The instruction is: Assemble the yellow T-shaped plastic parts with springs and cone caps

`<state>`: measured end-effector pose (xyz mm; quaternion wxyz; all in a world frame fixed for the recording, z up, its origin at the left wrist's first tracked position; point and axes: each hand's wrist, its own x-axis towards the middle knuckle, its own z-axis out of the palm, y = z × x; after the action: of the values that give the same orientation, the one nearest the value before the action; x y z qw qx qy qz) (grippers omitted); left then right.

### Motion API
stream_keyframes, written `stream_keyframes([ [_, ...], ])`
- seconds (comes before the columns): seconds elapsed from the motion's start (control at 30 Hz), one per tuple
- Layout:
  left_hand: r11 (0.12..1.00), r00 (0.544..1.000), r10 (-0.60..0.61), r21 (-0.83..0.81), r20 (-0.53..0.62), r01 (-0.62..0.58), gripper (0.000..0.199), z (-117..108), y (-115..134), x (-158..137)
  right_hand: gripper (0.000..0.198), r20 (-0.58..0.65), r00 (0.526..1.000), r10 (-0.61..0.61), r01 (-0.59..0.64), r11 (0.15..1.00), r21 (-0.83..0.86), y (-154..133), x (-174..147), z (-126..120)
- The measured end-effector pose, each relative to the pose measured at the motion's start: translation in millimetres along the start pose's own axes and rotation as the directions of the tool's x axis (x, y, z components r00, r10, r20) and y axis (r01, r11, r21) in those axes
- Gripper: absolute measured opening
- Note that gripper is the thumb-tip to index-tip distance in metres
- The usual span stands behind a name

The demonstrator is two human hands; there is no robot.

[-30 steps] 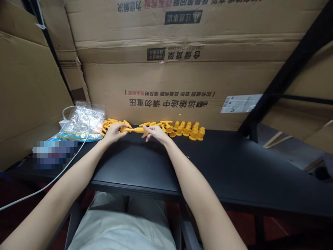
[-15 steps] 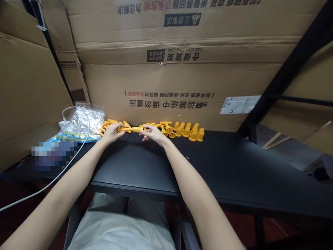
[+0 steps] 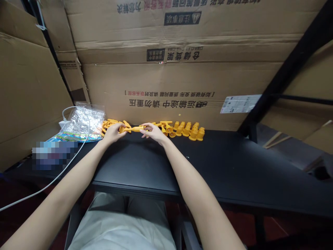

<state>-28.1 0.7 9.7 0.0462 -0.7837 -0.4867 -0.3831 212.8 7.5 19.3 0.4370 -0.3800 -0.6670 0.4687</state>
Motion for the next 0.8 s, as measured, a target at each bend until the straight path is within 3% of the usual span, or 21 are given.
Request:
stream_keyframes([
  [0.13, 1.000, 1.000, 0.013, -0.009, -0.002, -0.013, 0.023, -0.1, 1.2, -0.9, 0.036, 0.002, 1.000, 0.006, -0.006, 1.000, -0.008, 0.7, 0.2, -1.2],
  [0.47, 0.999, 0.999, 0.049, 0.019, 0.007, -0.049, 0.024, 0.9, 1.2, -2.1, 0.045, -0.055, 0.983, 0.174, -0.177, 0.982, -0.066, -1.6, 0.8, 3.7],
  [0.53, 0.999, 0.999, 0.045, 0.029, 0.006, -0.046, 0.025, 1.2, 0.2, -2.0, 0.038, -0.034, 0.985, 0.172, -0.174, 0.982, -0.078, -1.0, -0.4, 0.8],
  [0.67, 0.999, 0.999, 0.040, 0.034, -0.001, -0.040, 0.026, 1.4, -0.4, -2.1, 0.052, 0.030, 0.992, 0.121, -0.119, 0.991, -0.061, 1.7, -2.6, -3.7],
  [0.8, 0.998, 0.999, 0.041, 0.043, 0.010, -0.042, 0.026, 0.9, 0.6, -2.6, 0.041, 0.043, 0.994, 0.102, -0.101, 0.994, -0.034, 5.5, -1.5, -3.9],
])
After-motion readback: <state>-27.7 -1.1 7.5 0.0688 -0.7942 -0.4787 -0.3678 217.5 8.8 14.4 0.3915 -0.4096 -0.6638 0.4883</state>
